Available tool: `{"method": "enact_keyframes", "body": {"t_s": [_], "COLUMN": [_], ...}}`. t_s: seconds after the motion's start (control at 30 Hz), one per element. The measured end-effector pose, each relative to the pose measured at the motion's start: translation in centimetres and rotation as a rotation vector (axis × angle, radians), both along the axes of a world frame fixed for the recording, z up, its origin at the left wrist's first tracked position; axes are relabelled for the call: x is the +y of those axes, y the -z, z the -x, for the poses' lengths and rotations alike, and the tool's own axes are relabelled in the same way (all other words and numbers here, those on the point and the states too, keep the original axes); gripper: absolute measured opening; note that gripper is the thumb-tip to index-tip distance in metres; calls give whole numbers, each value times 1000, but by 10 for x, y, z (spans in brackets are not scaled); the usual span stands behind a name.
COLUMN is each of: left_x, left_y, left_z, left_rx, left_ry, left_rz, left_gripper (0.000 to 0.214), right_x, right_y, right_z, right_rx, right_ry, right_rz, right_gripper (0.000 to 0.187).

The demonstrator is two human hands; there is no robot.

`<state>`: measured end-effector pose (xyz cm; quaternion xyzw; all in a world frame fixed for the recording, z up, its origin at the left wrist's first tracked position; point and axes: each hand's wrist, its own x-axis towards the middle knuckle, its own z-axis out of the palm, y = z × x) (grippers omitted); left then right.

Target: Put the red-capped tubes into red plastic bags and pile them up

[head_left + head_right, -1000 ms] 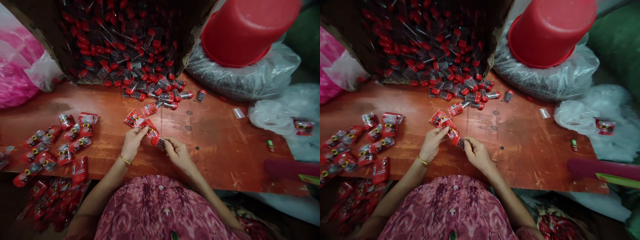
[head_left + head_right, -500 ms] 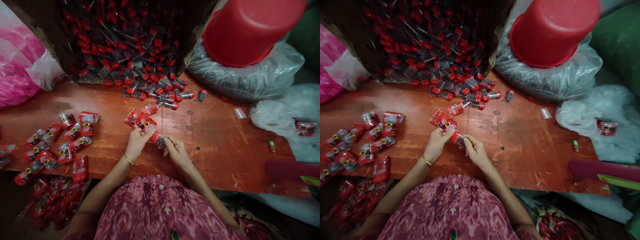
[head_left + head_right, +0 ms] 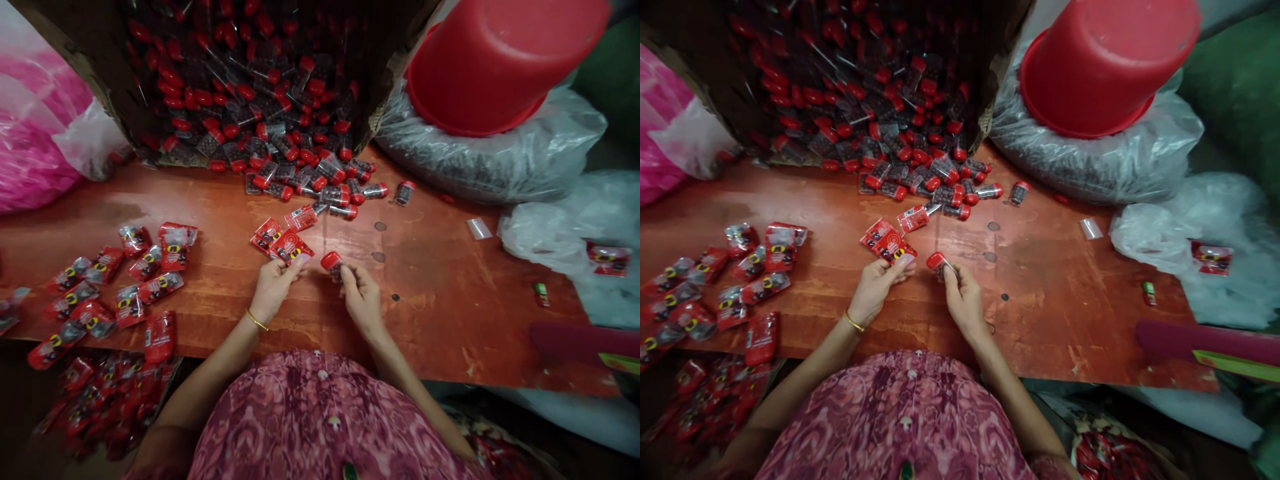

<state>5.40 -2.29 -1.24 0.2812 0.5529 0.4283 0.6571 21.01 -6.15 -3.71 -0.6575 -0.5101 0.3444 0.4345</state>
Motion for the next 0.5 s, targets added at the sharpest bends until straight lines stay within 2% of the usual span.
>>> {"method": "enact_keyframes", "body": {"t_s": [0.13, 0.2, 0.27, 0.4, 0.5], "left_x": [-4, -6, -8, -11, -12], "left_y": [2, 3, 4, 3, 2], "left_z": [-1, -3, -4, -3, 2], "left_rx": [77, 72, 70, 131, 95], "left_ry": [79, 102, 138, 243, 181], "left_rz": [-14, -22, -58, -137, -168], "left_gripper": [42, 41, 40, 34, 29], "right_x": [11, 14, 15, 11, 7], "right_y": [1, -1, -6, -13, -14], "right_z": [-4, -2, 2, 12, 18], "right_rx": [-568, -678, -645, -386, -259], "right_ry": [-28, -46, -78, -197, -225], "right_rz": [-100, -144, -225, -334, -304], "right_gripper": [27, 28, 30, 23, 25]}}
